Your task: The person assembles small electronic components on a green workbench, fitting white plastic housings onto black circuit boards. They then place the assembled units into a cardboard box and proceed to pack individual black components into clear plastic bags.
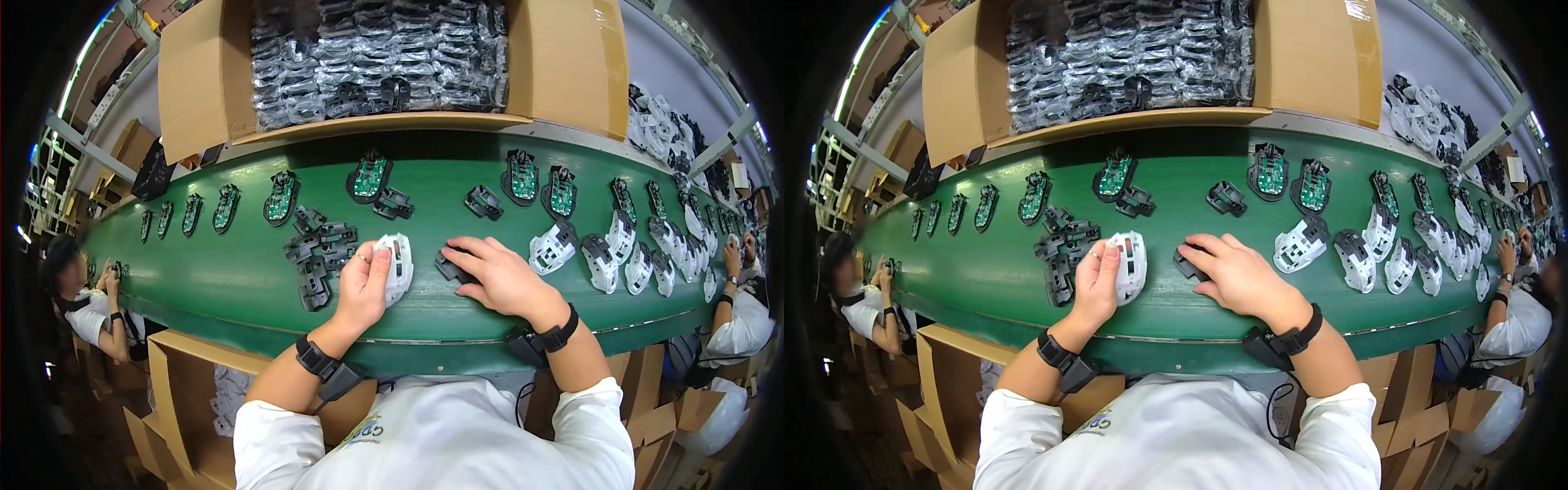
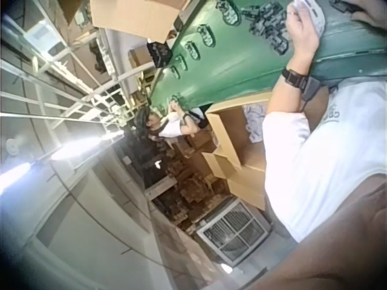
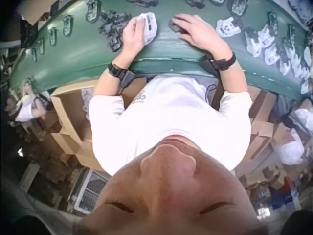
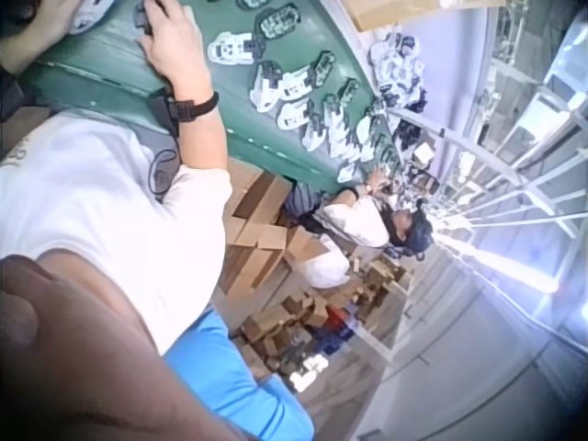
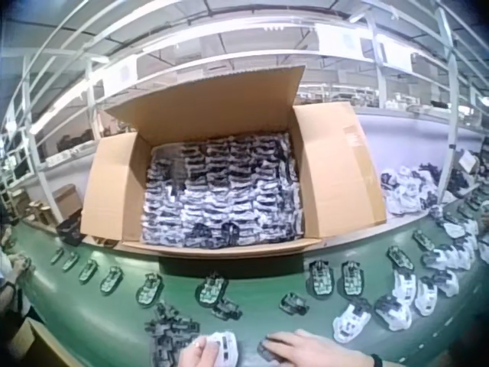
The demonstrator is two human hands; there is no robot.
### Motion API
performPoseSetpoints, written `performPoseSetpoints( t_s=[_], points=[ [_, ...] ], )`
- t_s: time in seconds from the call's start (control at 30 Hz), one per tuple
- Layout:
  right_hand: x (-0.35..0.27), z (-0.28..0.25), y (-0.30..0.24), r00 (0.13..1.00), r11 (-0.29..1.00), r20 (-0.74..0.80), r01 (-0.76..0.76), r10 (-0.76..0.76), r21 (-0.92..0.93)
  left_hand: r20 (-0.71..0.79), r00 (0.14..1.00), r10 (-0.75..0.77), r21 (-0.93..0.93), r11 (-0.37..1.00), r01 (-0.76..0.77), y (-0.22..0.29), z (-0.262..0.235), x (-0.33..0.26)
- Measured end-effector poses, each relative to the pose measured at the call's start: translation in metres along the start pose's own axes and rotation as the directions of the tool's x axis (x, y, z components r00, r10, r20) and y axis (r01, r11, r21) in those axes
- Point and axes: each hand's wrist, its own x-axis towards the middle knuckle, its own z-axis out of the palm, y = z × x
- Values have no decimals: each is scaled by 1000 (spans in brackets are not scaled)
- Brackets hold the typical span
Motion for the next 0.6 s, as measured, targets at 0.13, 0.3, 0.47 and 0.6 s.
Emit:
performPoseSetpoints(
  t_s=[0.13, 0.3, 0.47, 0.6],
  points=[
    [15, 7, 14, 987, 986, -149, 80, -58, 144, 42, 998, -52, 94, 994, 48, 5, 0, -6],
    [12, 36, -5, 972, 675, -137, -28, 190, 737, 80, 994, -68, 7, 998, 68, 2, 1, -10],
    [22, 54, -16, 885, 897, -440, 312, -155, 312, 108, 989, 97, 345, 930, -129, 14, 5, -14],
    [29, 54, -14, 869, 951, -433, 300, -240, 75, 187, 979, 81, 500, 850, -165, 23, 5, -15]
  ],
)
